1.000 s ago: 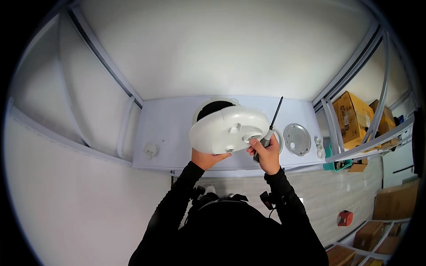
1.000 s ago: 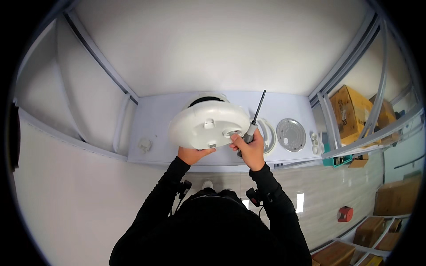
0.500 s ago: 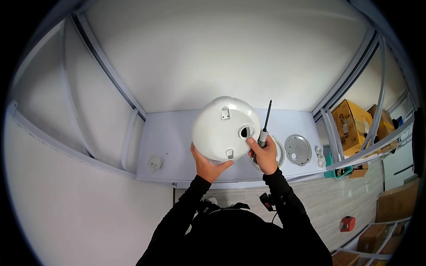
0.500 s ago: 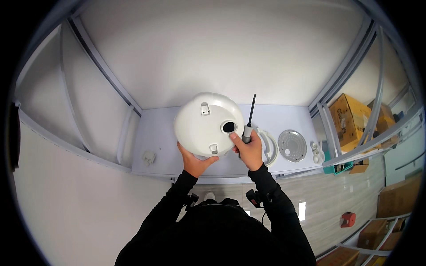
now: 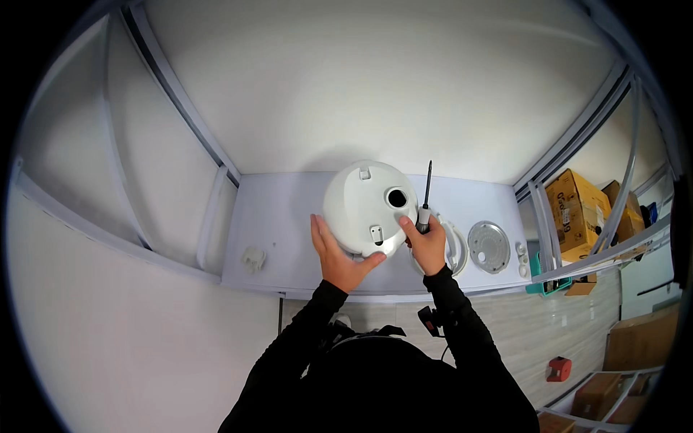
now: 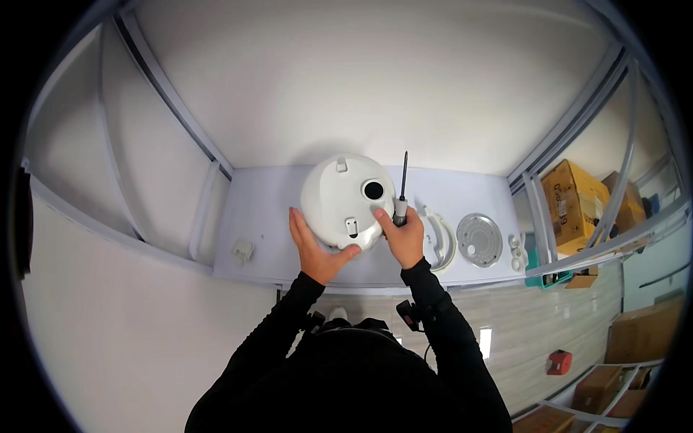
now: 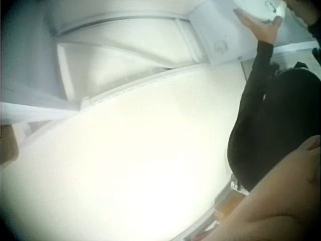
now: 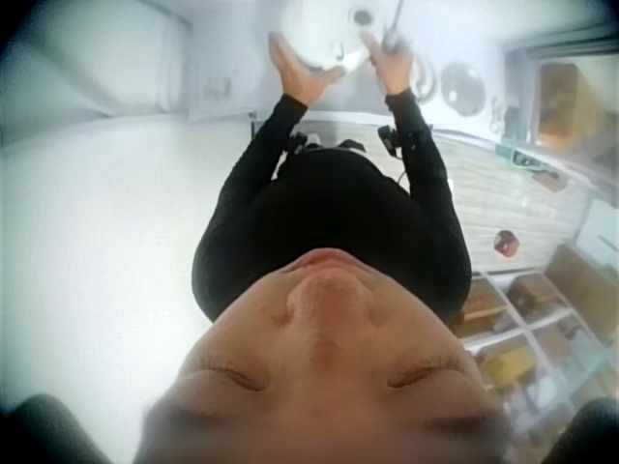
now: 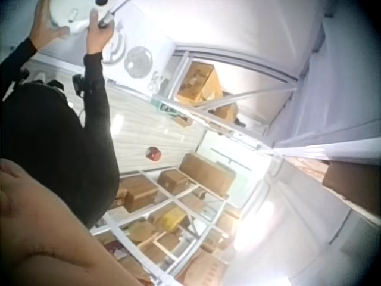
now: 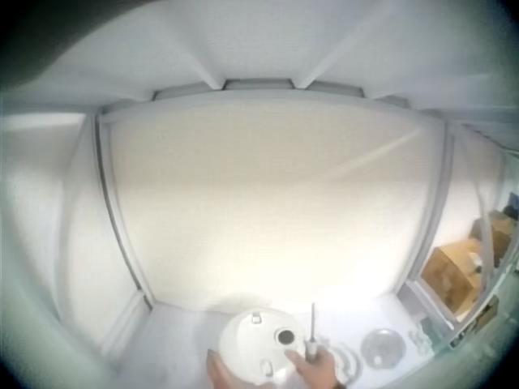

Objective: The person assembles a white cylindrical appliance on a white shelf. They use a screwdriver to attach a white plastic lid to the main body, then place a perforated metal tray inside the unit.

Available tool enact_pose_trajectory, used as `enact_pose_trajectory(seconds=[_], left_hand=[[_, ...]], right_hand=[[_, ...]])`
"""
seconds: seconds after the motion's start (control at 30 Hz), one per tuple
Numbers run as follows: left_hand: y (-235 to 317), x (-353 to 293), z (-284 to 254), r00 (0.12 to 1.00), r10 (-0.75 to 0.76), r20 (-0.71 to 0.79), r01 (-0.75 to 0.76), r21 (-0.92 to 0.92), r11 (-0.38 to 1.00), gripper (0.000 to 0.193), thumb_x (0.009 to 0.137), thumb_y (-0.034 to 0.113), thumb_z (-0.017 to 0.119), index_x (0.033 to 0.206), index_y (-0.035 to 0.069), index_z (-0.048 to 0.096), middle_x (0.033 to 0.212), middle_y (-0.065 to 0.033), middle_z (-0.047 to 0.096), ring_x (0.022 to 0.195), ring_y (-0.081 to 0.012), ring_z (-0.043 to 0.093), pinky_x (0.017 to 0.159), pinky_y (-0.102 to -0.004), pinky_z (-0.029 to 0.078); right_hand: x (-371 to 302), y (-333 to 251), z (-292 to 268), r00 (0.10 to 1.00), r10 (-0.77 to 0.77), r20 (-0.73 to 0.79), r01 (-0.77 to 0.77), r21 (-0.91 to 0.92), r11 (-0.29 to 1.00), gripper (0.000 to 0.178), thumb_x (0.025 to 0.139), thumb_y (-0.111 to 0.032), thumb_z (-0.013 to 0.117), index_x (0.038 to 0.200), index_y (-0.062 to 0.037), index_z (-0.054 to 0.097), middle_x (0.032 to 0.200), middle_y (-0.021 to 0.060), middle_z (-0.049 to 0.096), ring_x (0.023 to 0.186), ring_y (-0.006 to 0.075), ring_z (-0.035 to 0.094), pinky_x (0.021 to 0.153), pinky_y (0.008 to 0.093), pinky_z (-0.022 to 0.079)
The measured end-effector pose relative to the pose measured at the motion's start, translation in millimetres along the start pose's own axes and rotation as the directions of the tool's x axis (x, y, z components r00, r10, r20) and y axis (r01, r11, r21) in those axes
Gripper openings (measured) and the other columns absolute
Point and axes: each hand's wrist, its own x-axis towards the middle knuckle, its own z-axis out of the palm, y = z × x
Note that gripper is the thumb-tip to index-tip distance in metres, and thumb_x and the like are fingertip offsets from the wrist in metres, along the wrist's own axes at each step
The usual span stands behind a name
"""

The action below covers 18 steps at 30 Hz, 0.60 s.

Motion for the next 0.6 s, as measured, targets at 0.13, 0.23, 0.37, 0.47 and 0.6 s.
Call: enact_pose_trajectory(seconds=[0.13, 0.23, 0.37, 0.47, 0.6], left_hand=[[2, 4, -1, 0.999, 0.035, 0.008, -0.035, 0.014, 0.999, 0.136, 0.058, 0.045, 0.099, 0.160, 0.001, 0.019, 0.161, -0.0390, 0.004, 0.147, -0.0549, 0.025, 0.115, -0.0573, 0.036], [-1, 4, 1, 0.998, 0.065, 0.019, -0.066, 0.041, 0.997, 0.128, 0.059, 0.046, 0.098, 0.158, 0.003, 0.029, 0.161, -0.0393, 0.008, 0.146, -0.0559, 0.029, 0.114, -0.0580, 0.038], [-6, 3, 3, 0.998, 0.054, 0.012, -0.054, 0.003, 0.999, 0.126, 0.059, 0.047, 0.098, 0.157, 0.005, 0.032, 0.161, -0.0396, 0.012, 0.146, -0.0562, 0.028, 0.113, -0.0587, 0.038], [-9, 5, 1, 0.997, 0.072, 0.033, -0.073, 0.021, 0.997, 0.129, 0.055, 0.047, 0.099, 0.157, 0.005, 0.031, 0.161, -0.0387, 0.013, 0.147, -0.0549, 0.026, 0.113, -0.0592, 0.038], [-13, 5, -7, 0.993, 0.061, 0.097, -0.063, 0.017, 0.998, 0.137, 0.051, 0.043, 0.102, 0.159, 0.006, 0.027, 0.163, -0.0346, 0.015, 0.150, -0.0503, 0.023, 0.118, -0.0567, 0.032]], right_hand=[[4, 13, -2, 0.999, -0.037, -0.033, 0.031, -0.168, 0.985, 0.047, 0.087, -0.039, 0.084, 0.089, 0.0041, 0.065, 0.069, 0.0076, 0.063, 0.061, 0.0153, 0.060, 0.058, 0.0319, 0.049], [6, 20, -3, 0.996, -0.074, -0.056, 0.059, -0.238, 0.970, 0.049, 0.087, -0.041, 0.084, 0.087, 0.0045, 0.065, 0.070, 0.0098, 0.061, 0.061, 0.0203, 0.057, 0.060, 0.0351, 0.048], [8, 15, -1, 0.993, -0.111, -0.033, 0.094, -0.333, 0.938, 0.047, 0.087, -0.040, 0.083, 0.088, 0.0045, 0.067, 0.077, 0.0128, 0.060, 0.068, 0.0262, 0.056, 0.065, 0.0386, 0.048], [7, 14, -2, 0.986, -0.165, -0.012, 0.150, -0.353, 0.923, 0.045, 0.088, -0.038, 0.082, 0.099, 0.0042, 0.070, 0.087, 0.0150, 0.063, 0.080, 0.0291, 0.060, 0.073, 0.0400, 0.050], [5, 7, 2, 0.915, -0.400, -0.056, 0.360, -0.338, 0.870, 0.049, 0.090, -0.034, 0.080, 0.120, 0.0025, 0.069, 0.108, 0.0190, 0.069, 0.104, 0.0332, 0.064, 0.089, 0.0402, 0.052]])
